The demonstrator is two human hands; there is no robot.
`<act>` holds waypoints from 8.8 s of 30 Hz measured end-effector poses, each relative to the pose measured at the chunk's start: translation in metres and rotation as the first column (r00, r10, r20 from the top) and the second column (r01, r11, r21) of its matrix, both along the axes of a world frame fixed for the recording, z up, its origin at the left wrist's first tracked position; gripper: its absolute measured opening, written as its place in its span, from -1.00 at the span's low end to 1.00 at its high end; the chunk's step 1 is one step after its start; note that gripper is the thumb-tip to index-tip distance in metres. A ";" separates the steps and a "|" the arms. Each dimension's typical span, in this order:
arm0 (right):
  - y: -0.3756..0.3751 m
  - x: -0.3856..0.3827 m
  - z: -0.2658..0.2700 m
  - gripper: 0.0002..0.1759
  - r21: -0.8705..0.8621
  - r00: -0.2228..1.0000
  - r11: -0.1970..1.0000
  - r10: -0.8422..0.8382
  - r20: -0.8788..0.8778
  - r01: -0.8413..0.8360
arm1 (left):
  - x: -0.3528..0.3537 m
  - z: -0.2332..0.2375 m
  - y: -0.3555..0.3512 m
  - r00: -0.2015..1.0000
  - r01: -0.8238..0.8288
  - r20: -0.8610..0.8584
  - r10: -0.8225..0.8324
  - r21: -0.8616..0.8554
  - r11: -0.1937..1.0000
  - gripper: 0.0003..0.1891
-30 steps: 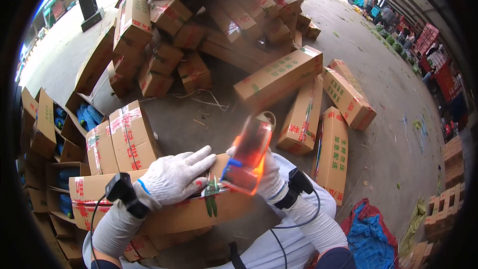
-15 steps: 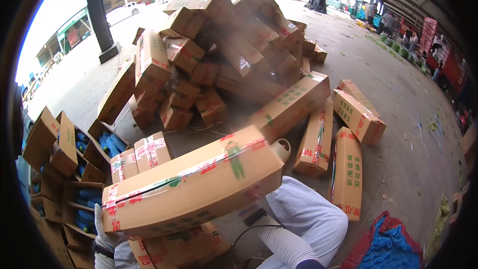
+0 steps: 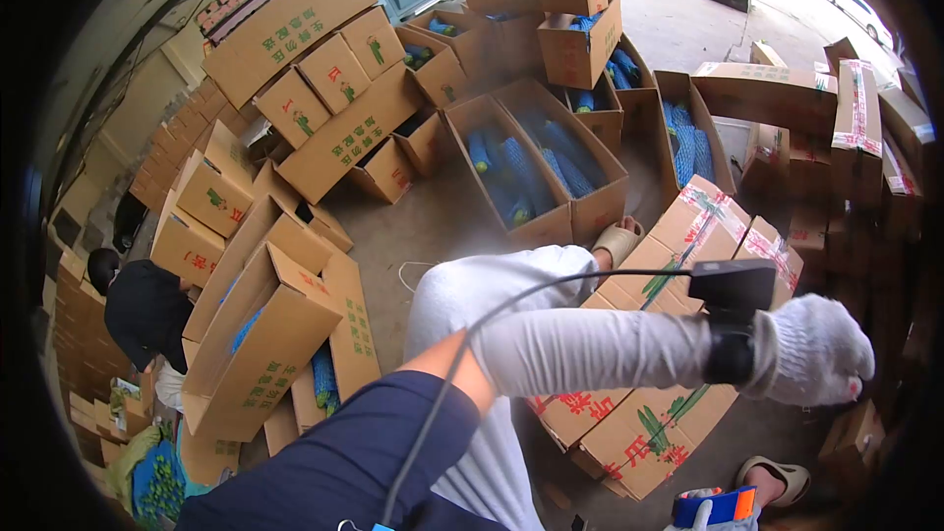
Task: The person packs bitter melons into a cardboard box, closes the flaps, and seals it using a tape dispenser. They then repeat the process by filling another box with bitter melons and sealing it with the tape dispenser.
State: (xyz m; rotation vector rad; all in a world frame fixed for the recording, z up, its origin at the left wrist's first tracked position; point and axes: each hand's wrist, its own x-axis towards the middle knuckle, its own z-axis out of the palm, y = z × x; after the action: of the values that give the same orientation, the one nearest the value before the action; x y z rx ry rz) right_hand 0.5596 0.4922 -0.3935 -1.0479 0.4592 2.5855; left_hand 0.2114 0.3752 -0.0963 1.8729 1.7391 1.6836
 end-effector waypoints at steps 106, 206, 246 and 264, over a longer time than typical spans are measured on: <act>-0.040 -0.014 0.081 -0.58 0.880 0.940 0.475 -0.300 0.165 -0.003 | -0.112 -0.016 -0.122 0.501 -0.280 -0.741 -0.447 -0.628 0.726 -0.21; 0.021 0.044 0.082 -0.51 0.867 0.955 0.483 -0.294 0.033 0.119 | -0.035 -0.033 -0.130 0.609 -0.165 -0.736 -0.296 -0.482 0.860 -0.53; 0.015 0.014 0.186 -0.42 0.954 0.871 -0.007 -0.410 0.270 -0.300 | -0.040 -0.055 -0.082 0.572 -0.296 -0.809 -0.137 -0.359 0.885 -0.71; 0.051 -0.072 0.293 -0.61 0.674 0.604 -0.429 0.308 0.735 -0.602 | -0.150 -0.007 -0.326 0.697 -0.352 0.325 0.639 -0.622 0.699 -0.86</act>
State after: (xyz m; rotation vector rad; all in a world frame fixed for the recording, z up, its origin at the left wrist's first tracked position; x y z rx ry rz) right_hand 0.4879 0.5427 -0.1001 -0.7655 -2.3840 1.9859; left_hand 0.0612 0.0488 -0.1028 0.6170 2.2621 1.4252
